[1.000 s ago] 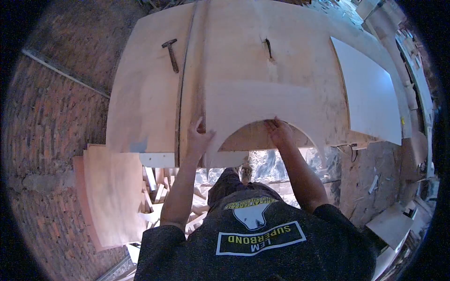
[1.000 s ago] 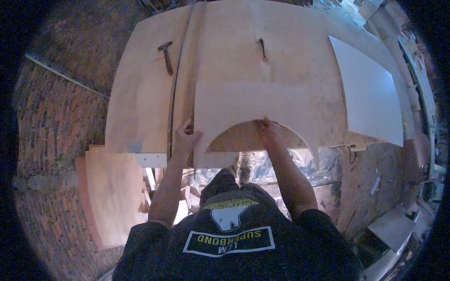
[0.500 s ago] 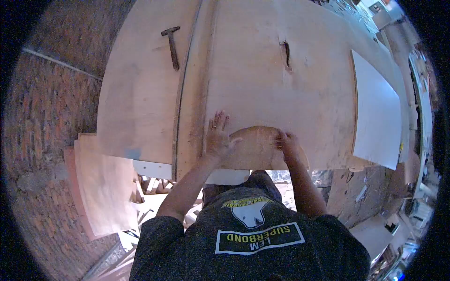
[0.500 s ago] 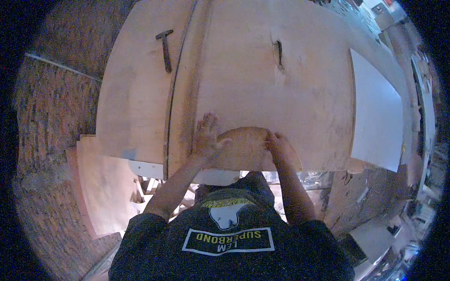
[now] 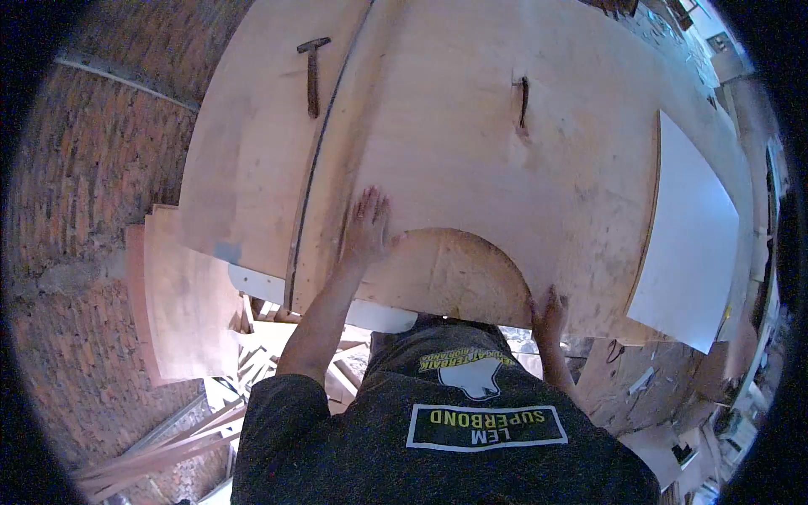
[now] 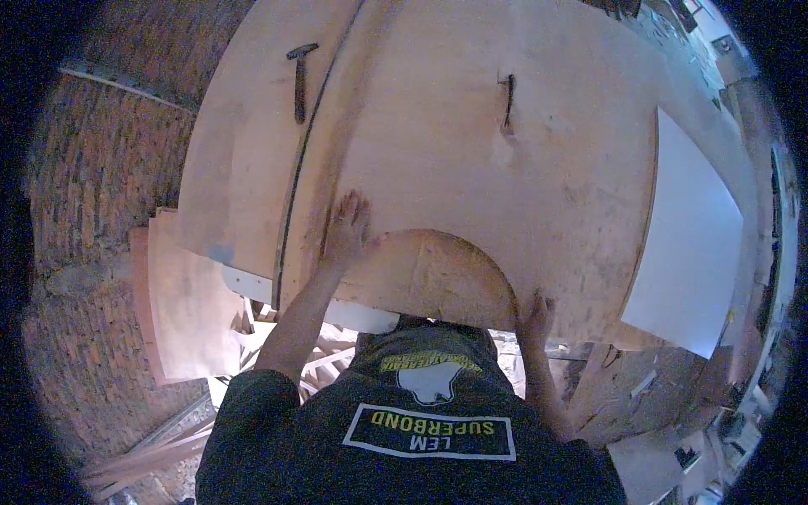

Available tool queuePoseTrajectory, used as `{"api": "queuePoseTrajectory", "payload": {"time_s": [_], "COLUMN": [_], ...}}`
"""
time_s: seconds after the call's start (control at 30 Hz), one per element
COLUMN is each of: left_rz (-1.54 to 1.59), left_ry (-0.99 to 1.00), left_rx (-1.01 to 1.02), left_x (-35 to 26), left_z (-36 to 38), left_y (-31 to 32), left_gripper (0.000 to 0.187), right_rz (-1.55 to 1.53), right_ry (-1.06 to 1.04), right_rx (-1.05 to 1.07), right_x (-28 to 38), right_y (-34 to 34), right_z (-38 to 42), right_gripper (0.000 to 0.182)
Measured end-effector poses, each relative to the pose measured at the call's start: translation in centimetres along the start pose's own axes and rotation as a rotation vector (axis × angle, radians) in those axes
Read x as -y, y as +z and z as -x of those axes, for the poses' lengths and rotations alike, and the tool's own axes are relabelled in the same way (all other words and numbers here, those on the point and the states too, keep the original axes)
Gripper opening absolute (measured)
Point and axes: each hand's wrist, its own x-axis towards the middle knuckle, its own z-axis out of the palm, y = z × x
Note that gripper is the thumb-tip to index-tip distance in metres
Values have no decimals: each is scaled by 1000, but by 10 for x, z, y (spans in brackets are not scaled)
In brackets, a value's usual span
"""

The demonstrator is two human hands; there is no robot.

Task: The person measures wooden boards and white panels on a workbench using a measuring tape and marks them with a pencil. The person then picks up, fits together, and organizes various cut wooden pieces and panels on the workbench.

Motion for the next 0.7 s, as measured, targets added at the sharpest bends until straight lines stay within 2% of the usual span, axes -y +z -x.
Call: {"api": "queuePoseTrajectory", "payload": {"time_s": [0.13, 0.23, 0.33, 0.43, 0.53, 0.7], "left_rz": [-96, -144, -133, -82, -52, -49], "left_ry": [-17, 3, 5, -2, 4, -15], "left_rx": [38, -2, -20, -33, -35, -50], "left_x": [5, 4, 16, 22, 26, 31], "left_z": [-27, -49, -78, -97, -107, -118], "left_y": [4, 4, 13, 11, 12, 20], "left_gripper": [93, 96, 97, 97, 97, 96], "right_rz": [155, -36, -57, 36, -39, 41], "right_ry": [-79, 19, -5, -21, 71, 14], "right_rx": [-62, -32, -53, -130, -57, -75], "right_x": [-12, -8, 5, 10, 12, 10], "right_y": [17, 14, 4, 9, 3, 6], "right_z": [-32, -59, -87, -106, -119, -131], "right_gripper": [73, 72, 72, 72, 71, 71]}}
